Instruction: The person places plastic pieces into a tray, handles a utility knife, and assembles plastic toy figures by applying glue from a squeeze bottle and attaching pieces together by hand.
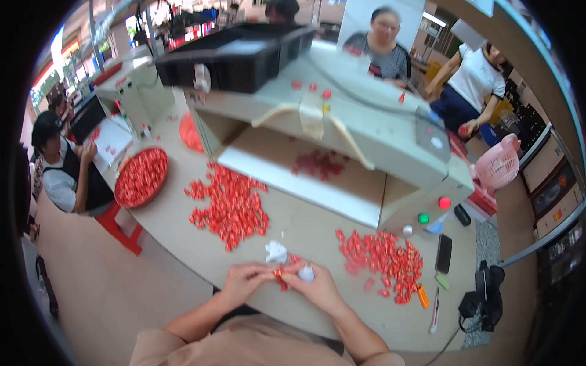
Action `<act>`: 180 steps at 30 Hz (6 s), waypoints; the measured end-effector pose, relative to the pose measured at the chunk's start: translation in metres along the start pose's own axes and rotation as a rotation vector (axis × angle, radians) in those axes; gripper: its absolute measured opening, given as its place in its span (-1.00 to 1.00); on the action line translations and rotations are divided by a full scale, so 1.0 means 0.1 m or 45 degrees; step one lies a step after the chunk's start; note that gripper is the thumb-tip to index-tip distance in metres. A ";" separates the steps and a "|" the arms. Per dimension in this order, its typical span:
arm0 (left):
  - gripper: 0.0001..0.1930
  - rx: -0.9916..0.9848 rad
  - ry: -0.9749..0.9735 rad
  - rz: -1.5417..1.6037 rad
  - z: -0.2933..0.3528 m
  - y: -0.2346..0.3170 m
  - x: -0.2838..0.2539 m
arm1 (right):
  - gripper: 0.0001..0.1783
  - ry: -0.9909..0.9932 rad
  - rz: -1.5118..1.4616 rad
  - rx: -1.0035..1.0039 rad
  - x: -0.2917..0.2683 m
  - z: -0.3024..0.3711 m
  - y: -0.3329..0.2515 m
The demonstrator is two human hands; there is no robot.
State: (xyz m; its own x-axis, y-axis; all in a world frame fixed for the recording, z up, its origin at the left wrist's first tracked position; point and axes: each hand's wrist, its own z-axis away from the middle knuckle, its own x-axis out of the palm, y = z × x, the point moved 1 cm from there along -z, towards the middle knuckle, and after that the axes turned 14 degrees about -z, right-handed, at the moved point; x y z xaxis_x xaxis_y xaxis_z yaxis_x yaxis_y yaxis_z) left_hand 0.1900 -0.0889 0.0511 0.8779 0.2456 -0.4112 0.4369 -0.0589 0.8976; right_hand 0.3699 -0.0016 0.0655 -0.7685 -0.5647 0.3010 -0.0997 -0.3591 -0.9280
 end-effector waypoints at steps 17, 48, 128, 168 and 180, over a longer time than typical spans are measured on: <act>-0.86 -0.027 0.030 0.211 0.17 -0.50 0.20 | -0.90 -0.029 -0.070 0.056 -0.01 -0.09 0.41; -0.86 -0.046 0.048 0.196 0.14 -0.48 0.20 | -0.90 -0.007 -0.085 0.102 -0.03 -0.14 0.42; -0.77 -0.342 -0.772 0.739 0.14 -0.29 0.27 | -0.55 0.136 -0.027 -0.522 -0.23 -0.03 -0.12; -0.73 -0.570 -0.568 1.601 0.08 -0.55 0.30 | -0.63 0.108 0.540 -0.963 -0.15 0.09 0.09; -0.75 -0.561 -0.541 1.603 0.09 -0.56 0.30 | -0.63 0.128 0.571 -0.981 -0.15 0.08 0.08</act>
State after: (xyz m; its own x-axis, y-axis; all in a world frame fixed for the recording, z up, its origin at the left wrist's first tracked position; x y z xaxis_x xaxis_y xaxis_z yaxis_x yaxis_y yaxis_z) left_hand 0.1937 -0.0867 -0.0130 0.6557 -0.0570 0.7528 -0.7061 0.3068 0.6382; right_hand 0.3854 -0.0020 0.0556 -0.8854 -0.4511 -0.1120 -0.1458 0.4984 -0.8546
